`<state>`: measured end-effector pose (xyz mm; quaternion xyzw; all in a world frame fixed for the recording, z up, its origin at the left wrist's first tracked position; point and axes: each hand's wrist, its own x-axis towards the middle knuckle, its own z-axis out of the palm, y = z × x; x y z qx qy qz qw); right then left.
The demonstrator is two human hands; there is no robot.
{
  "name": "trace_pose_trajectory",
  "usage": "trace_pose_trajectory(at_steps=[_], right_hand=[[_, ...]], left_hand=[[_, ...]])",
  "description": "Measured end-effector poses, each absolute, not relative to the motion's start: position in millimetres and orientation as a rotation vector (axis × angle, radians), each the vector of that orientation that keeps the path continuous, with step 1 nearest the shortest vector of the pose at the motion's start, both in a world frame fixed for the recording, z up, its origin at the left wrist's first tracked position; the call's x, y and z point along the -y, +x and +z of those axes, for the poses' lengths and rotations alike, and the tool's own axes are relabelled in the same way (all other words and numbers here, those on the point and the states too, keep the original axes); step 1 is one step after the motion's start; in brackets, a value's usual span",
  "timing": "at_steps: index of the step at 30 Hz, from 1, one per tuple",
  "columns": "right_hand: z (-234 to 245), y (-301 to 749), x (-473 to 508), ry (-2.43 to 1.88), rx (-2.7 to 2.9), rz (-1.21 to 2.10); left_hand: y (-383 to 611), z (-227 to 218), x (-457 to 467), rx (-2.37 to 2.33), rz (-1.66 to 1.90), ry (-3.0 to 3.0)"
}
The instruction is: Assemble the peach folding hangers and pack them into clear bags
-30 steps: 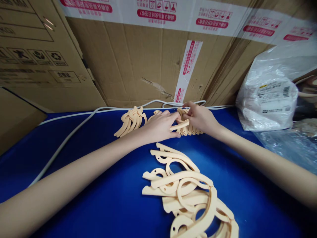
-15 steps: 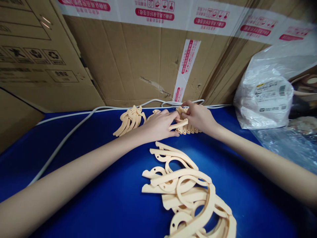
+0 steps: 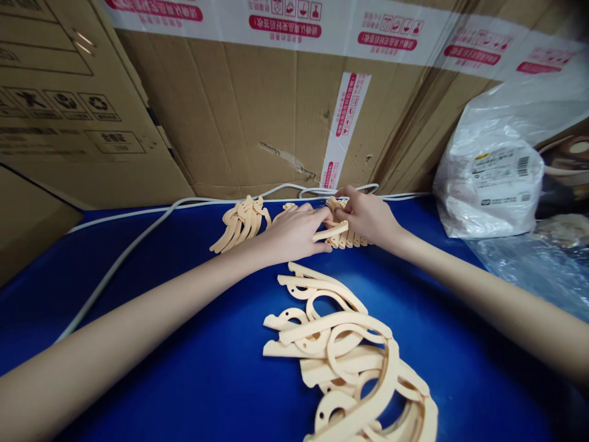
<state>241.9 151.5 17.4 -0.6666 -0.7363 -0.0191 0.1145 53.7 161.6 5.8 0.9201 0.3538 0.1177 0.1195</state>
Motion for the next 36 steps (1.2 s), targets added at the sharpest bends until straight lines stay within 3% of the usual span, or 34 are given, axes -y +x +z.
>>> trace_pose_trajectory(at_steps=[10, 17, 28, 36], right_hand=[[35.4, 287.5, -136.4, -1.999, 2.136, -0.089], [16.6, 327.8, -98.9, -1.802, 2.402, 0.133], [10.6, 326.8, -110.1, -1.75, 2.428, 0.127], [25.6, 310.3, -102.0, -1.662, 2.29, 0.21]], left_hand=[[54.8, 8.8, -159.1, -1.028, 0.359, 2.653], [55.5, 6.3, -161.8, -1.027, 0.359, 2.648], [57.8, 6.5, -163.3, -1.033, 0.395, 2.621], [49.8, 28.8, -153.6, -1.14, 0.686, 2.338]])
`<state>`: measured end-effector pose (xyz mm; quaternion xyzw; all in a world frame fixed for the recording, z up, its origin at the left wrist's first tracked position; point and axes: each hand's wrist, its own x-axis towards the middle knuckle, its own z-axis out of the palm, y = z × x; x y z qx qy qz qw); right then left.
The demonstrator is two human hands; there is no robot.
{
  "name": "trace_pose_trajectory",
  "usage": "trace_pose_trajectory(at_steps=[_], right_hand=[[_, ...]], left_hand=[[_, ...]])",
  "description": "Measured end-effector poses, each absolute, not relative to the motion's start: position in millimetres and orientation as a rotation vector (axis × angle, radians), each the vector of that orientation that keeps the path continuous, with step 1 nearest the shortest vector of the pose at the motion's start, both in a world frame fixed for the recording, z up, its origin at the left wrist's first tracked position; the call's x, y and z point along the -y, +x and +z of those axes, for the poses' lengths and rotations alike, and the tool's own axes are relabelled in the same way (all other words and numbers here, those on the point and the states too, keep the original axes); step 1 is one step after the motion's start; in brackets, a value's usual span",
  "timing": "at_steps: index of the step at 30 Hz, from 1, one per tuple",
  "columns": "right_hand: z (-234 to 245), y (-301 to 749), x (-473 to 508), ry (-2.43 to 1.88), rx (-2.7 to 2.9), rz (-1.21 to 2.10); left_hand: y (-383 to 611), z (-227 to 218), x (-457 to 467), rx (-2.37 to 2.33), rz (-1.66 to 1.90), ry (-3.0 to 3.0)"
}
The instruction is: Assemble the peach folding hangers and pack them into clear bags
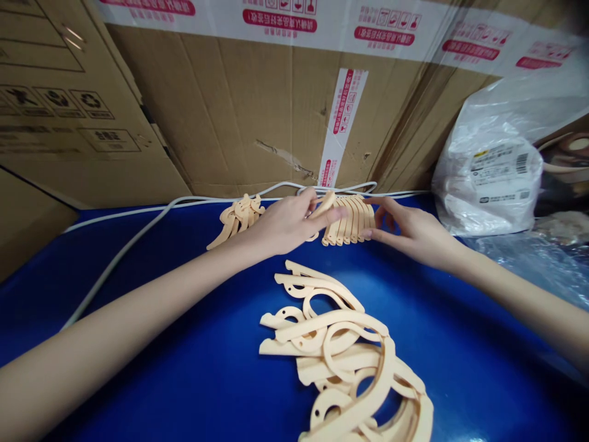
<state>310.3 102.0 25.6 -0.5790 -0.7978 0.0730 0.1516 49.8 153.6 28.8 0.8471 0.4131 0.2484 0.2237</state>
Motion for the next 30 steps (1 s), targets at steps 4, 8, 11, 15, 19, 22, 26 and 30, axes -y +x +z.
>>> trace_pose_trajectory(at_steps=[4, 8, 11, 15, 19, 22, 26, 30], right_hand=[[41.1, 268.4, -96.9, -1.313, 2.097, 0.669], [57.1, 230.0, -103.4, -1.096, 1.913, 0.917], [67.4, 224.9, -116.1, -1.094, 1.817, 0.941], [77.3, 236.6, -133.0, -1.131, 1.777, 0.878], [82.2, 243.5, -140.5, -1.156, 1.808, 0.738], [82.8, 244.9, -138.6, -1.14, 1.941, 0.49], [81.0, 245.8, -132.3, -1.285, 2.176, -0.094], [77.4, 244.2, -133.8, -1.391, 2.27, -0.142]], left_hand=[[54.0, 40.6, -151.8, -1.085, 0.917, 2.175], [56.1, 54.2, -151.2, -1.004, 1.016, 2.07], [45.1, 67.4, -148.0, -0.955, 1.153, 2.009], [24.6, 80.5, -144.4, -1.01, 1.251, 1.989], [15.8, 80.4, -145.9, -1.049, 1.234, 1.973], [16.5, 75.8, -146.9, -1.007, 1.183, 1.987], [19.3, 69.4, -143.3, -0.978, 1.107, 2.134], [22.3, 60.2, -139.8, -1.072, 1.112, 2.298]])
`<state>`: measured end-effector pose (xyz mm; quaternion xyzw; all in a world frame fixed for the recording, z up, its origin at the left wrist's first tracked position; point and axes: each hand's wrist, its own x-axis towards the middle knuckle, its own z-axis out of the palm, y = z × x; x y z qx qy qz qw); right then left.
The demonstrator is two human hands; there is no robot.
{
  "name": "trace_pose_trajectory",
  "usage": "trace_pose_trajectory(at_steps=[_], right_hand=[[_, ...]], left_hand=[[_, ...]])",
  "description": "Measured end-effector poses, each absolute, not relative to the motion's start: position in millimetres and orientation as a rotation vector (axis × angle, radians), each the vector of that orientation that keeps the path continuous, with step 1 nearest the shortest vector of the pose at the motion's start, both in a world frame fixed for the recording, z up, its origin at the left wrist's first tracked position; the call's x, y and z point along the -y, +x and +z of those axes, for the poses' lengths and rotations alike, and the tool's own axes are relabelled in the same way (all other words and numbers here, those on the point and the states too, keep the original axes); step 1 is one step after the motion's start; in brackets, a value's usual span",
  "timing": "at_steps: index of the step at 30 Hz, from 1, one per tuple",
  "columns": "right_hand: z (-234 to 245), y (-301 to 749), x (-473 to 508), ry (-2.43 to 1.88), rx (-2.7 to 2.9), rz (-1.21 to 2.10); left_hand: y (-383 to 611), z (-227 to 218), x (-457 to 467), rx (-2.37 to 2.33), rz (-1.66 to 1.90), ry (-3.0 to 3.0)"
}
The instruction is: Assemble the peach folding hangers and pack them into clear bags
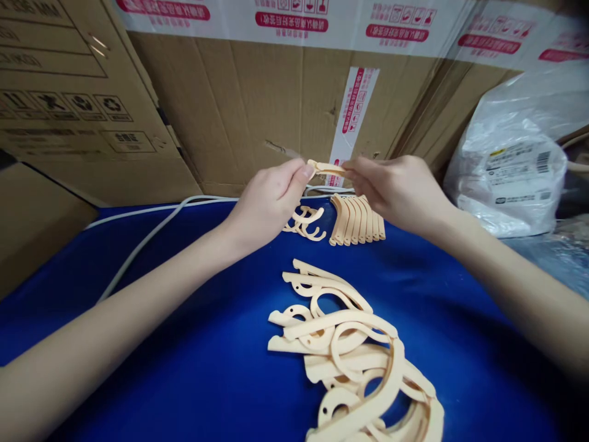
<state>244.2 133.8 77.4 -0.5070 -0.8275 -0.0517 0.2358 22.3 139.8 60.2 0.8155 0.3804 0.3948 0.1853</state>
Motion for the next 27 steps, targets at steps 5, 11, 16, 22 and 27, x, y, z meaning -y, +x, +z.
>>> trace_pose_trajectory(at_steps=[5, 11, 16, 22, 27], right_hand=[[77.3, 251.8, -150.1, -1.221, 1.909, 0.786], [78.7, 263.6, -158.0, -1.019, 1.569, 1.038], [81.5, 254.5, -149.4, -1.096, 1.562, 1.032], [86.9, 250.1, -147.4, -1.118, 1.394, 0.97], [87.6, 251.8, -148.2, -1.129, 1.336, 1.0]], left_hand=[[28.2, 43.1, -153.6, -1.295, 0.874, 2.461], [32.1, 14.5, -180.6, -1.413, 0.579, 2.525], [29.2, 6.8, -180.1, -1.46, 0.649, 2.6], [15.8, -2.1, -174.4, -0.945, 0.49, 2.779], [18.7, -18.8, -176.3, -0.872, 0.44, 2.733]])
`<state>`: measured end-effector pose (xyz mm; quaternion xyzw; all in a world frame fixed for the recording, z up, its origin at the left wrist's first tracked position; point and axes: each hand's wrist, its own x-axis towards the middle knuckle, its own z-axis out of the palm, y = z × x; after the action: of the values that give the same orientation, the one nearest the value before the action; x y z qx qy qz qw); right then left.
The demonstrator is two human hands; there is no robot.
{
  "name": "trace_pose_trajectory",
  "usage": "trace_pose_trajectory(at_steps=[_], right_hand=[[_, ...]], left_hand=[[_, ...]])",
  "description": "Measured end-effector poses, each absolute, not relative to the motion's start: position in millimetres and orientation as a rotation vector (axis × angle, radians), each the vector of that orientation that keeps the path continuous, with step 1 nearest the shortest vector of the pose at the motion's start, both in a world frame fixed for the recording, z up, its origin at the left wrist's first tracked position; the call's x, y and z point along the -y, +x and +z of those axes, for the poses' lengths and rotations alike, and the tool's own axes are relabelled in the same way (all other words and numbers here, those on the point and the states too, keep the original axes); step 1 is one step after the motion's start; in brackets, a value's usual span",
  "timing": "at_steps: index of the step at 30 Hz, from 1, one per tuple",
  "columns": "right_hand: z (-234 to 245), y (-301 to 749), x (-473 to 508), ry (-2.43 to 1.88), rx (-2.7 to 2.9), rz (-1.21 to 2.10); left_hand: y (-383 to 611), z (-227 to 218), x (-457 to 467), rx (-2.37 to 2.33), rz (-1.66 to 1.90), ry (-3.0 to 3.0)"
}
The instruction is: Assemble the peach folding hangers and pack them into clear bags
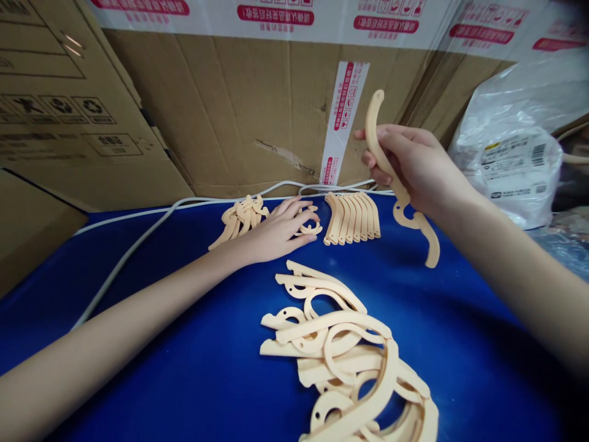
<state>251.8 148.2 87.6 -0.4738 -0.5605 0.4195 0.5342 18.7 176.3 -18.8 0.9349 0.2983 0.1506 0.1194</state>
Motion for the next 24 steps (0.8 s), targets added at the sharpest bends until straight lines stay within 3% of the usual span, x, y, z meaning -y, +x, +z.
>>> trace_pose_trajectory(at_steps=[15, 24], right_hand=[[94.4, 252.8, -148.5, -1.102, 1.215, 0.999], [95.0, 248.4, -143.1, -1.086, 1.134, 1.045]], left_hand=[[-6.0, 9.2, -192.9, -1.115, 0.533, 2.698], [-37.7, -7.2, -193.3, -1.226, 0.461, 2.766]])
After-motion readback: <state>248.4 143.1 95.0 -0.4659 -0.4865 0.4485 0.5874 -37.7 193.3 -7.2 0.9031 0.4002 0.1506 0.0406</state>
